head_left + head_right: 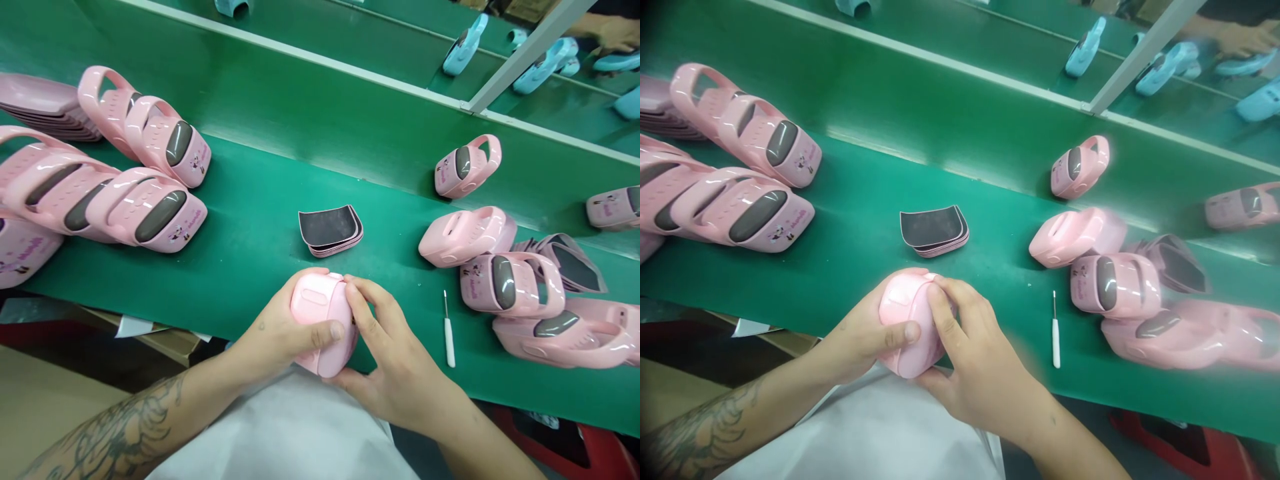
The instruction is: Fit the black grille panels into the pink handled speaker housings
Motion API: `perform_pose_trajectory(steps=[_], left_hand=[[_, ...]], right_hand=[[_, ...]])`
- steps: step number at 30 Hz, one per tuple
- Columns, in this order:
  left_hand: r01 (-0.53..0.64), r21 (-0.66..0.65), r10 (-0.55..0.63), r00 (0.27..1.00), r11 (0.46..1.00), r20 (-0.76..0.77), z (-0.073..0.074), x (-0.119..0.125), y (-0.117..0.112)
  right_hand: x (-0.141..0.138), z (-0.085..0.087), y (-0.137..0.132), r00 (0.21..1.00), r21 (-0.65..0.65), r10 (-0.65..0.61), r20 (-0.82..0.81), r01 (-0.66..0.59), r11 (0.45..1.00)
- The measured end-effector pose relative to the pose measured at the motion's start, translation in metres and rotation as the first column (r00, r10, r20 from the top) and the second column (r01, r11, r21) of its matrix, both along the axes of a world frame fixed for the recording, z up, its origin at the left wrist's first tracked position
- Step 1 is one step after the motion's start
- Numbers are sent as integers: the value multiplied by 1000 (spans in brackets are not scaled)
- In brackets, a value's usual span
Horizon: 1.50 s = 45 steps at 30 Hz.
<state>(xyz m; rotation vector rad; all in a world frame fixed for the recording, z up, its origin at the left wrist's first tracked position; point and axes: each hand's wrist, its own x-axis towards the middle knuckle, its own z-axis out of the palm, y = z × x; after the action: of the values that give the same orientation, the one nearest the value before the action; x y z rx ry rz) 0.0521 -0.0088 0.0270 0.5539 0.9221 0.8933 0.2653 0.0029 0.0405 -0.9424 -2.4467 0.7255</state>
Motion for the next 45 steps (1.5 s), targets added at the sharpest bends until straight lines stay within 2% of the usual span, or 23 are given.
perform_pose_trajectory(steps=[9, 15, 31, 41, 45], left_hand=[[26, 47, -23, 996, 999, -83, 8, -3, 1], [-16, 55, 21, 997, 998, -80, 6, -3, -5], [0, 90, 17, 982, 996, -187, 9, -4, -5], [11, 131, 18, 975, 991, -222, 8, -3, -6], [-13, 69, 27, 977, 998, -213, 10, -1, -6]], right_hand=[[-3, 1, -1, 999, 49, 21, -28, -20, 999], [-5, 1, 0, 999, 72, 38, -27, -36, 997], [-5, 5, -3, 999, 125, 49, 11, -50, 991], [-2, 7, -2, 997, 111, 64, 33, -68, 992], [-1, 6, -3, 997, 73, 65, 38, -68, 995]])
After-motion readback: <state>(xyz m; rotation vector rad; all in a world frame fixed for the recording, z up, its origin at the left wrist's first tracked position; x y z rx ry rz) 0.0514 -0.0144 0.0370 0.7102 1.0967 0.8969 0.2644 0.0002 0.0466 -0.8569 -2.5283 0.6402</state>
